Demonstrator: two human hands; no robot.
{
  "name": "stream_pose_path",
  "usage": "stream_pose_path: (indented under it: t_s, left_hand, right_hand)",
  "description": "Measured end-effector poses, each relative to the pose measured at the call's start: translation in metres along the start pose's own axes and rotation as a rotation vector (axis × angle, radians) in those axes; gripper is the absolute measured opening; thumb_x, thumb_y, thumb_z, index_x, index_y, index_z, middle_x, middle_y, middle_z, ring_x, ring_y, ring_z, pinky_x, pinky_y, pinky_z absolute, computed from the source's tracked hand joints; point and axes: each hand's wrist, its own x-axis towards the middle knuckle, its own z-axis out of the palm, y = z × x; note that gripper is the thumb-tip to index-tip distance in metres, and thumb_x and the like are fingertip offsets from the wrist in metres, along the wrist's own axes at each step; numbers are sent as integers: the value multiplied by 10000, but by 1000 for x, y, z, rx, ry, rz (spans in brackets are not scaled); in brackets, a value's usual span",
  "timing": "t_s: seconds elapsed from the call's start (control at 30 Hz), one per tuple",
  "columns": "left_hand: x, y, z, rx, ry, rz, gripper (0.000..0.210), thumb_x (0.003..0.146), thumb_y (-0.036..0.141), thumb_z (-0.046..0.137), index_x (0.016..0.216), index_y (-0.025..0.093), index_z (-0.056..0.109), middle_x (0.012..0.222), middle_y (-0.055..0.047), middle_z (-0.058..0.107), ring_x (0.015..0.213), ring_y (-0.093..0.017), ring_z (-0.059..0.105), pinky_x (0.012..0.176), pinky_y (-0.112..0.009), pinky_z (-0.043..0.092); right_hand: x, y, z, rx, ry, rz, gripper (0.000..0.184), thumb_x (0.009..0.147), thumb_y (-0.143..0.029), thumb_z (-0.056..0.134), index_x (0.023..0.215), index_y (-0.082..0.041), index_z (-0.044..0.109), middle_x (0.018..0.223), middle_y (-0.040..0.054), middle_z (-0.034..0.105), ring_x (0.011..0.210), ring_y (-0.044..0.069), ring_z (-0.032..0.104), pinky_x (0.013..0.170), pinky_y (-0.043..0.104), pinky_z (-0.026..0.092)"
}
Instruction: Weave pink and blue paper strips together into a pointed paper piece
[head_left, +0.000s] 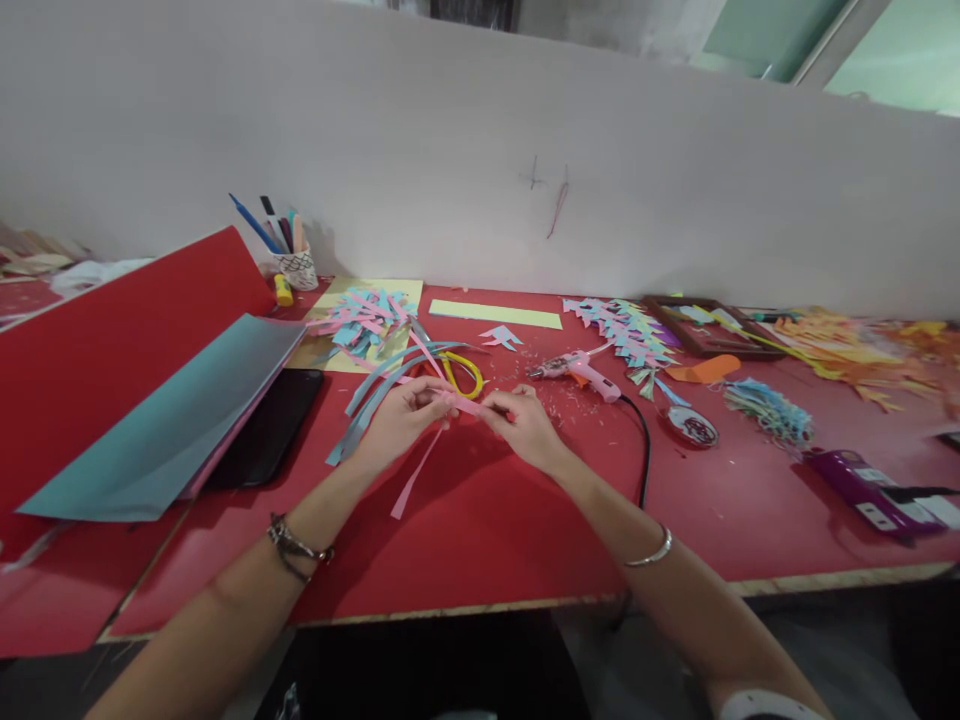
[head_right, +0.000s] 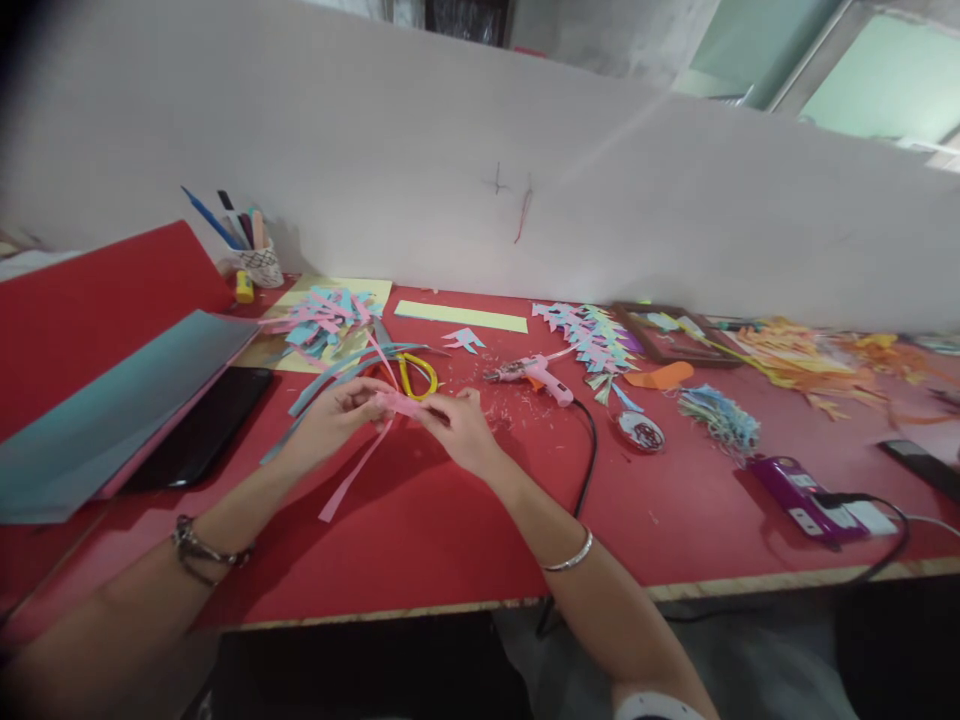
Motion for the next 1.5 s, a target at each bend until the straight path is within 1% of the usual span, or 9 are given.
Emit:
stream_pose_path:
  t_s: [0.13,0.27,0.53,0.7,0.87,0.93,1.07,1.23,1.5]
  left_hand:
    - [0,2,2,48,9,-4,182,633,346,565,651,165,550,546,34,577,501,-85,514,533,-219,434]
    - [-1,4,3,90,20,4,190,652,321,541,549,161,551,550,19,595,497,-82,513,530,-212,436]
    - [4,-2,-6,73,100,-59,165,661,300,562,636,149,626,591,3,647,430,-68,506,521,-213,441]
    - [7,-2,-9,40,138,-54,146,690,246,531,629,149,621,573,13,644,410,-63,502,512,-204,439]
    - [10,-1,-14,56,248,-27,164,700,209,515,573,151,603,420,44,557,393,-76,496,495,-196,434]
    - [11,-1,-16,56,299,-16,171,697,198,519,552,155,599,388,49,534,388,-81,494,487,-194,432]
    - [13,-3,-19,5,373,-2,142,687,167,537,578,153,627,511,20,634,389,-65,493,485,-185,435]
    - [15,-5,-22,-93,441,-20,137,687,146,537,579,145,622,566,-4,667,381,-57,490,471,-181,442]
    - [19,-10,-26,-192,485,-21,85,668,171,567,606,138,616,575,-4,666,364,-44,480,463,-179,447]
  right_hand:
    - [0,0,-1,3,12,17,401,837,-447,410,578,-165,528,525,-42,542,484,68,418,702,286,291]
    - [1,-2,-2,-1,17,17,368,832,-400,429,562,-166,515,508,-42,514,482,71,416,693,280,310]
    - [0,-6,-9,134,-33,35,188,773,-321,506,731,-162,596,683,6,621,597,102,526,569,206,354]
    - [0,-4,-12,137,-32,68,147,746,-282,525,736,-160,605,641,-5,605,558,97,508,537,202,353]
    - [2,0,-14,266,41,110,161,739,-286,500,692,-164,594,674,6,623,631,113,555,600,216,402]
    - [3,1,-14,346,64,162,166,727,-305,511,681,-166,588,620,-1,611,572,107,552,570,219,413]
    - [4,2,-13,508,80,300,170,701,-334,542,677,-171,582,482,-32,564,378,84,494,435,215,402]
    - [7,4,-16,661,208,352,158,646,-326,604,624,-175,562,532,-12,620,478,121,604,509,239,477]
    - [11,9,-12,789,337,384,213,678,-389,573,679,-177,553,557,-9,639,505,124,620,595,269,508]
